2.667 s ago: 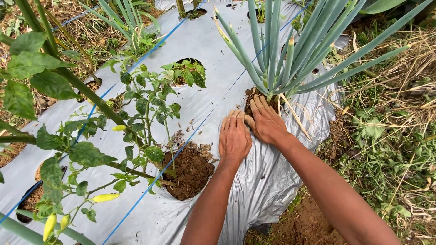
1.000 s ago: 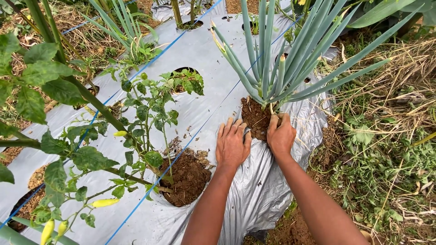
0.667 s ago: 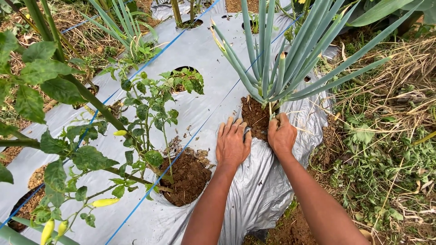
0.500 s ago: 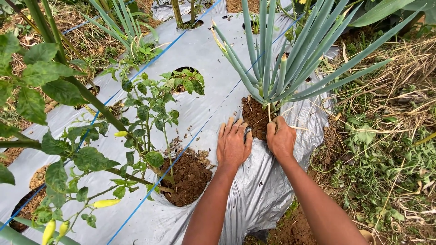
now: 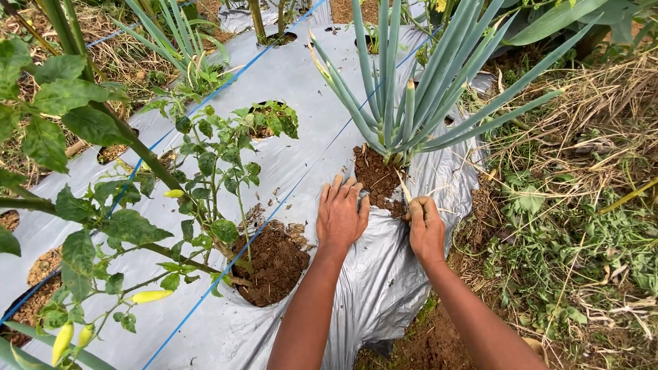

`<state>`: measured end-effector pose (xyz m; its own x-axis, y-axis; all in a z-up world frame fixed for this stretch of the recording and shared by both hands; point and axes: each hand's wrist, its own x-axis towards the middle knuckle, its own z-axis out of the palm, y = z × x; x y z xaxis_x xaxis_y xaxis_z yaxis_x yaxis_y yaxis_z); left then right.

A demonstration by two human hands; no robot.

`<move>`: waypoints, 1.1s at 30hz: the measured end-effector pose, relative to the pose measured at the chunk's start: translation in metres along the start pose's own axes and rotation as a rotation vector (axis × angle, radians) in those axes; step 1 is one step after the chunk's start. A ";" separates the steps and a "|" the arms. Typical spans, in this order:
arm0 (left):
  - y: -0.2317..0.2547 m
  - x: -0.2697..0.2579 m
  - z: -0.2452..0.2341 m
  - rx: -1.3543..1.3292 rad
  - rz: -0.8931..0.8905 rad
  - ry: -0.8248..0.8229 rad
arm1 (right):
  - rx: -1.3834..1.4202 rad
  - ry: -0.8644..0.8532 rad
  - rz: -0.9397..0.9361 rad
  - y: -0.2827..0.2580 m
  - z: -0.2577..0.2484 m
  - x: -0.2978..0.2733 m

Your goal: Using a hand hoe to dig soil and then packing soil around the base of plants in a garden bed.

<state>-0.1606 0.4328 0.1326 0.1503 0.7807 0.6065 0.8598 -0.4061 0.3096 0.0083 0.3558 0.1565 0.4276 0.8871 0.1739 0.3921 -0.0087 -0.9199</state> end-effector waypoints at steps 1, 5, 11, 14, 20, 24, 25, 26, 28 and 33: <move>0.000 -0.001 -0.002 -0.002 -0.001 -0.005 | -0.003 0.000 0.005 0.009 -0.004 0.001; 0.003 0.001 -0.008 -0.001 0.002 -0.038 | -0.148 -0.203 -0.029 0.022 -0.029 -0.016; 0.008 0.000 -0.012 0.045 0.037 -0.052 | -0.222 -0.336 0.093 0.037 -0.084 -0.069; 0.002 -0.003 -0.003 0.019 0.072 -0.129 | -0.376 -0.547 0.201 0.046 -0.111 -0.100; 0.018 -0.025 -0.004 0.063 0.236 -0.194 | -0.593 -1.006 0.218 0.053 -0.155 -0.181; 0.068 -0.073 -0.006 0.078 0.414 -0.339 | -0.660 -1.160 0.186 0.066 -0.177 -0.223; 0.079 -0.094 -0.009 0.078 0.422 -0.350 | -0.649 -1.158 0.196 0.065 -0.182 -0.230; 0.091 -0.113 -0.011 -0.003 0.545 -0.466 | -0.662 -1.208 0.232 0.065 -0.189 -0.235; 0.114 -0.151 -0.017 -0.087 0.672 -0.594 | -0.665 -1.259 0.280 0.067 -0.200 -0.244; 0.146 -0.223 -0.036 -0.226 0.876 -1.199 | -0.784 -1.406 0.234 0.072 -0.221 -0.253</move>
<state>-0.0866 0.1823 0.0685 0.9588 0.1277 -0.2539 0.2136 -0.9131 0.3472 0.1080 0.0293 0.1241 -0.3331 0.5274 -0.7816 0.9130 -0.0266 -0.4071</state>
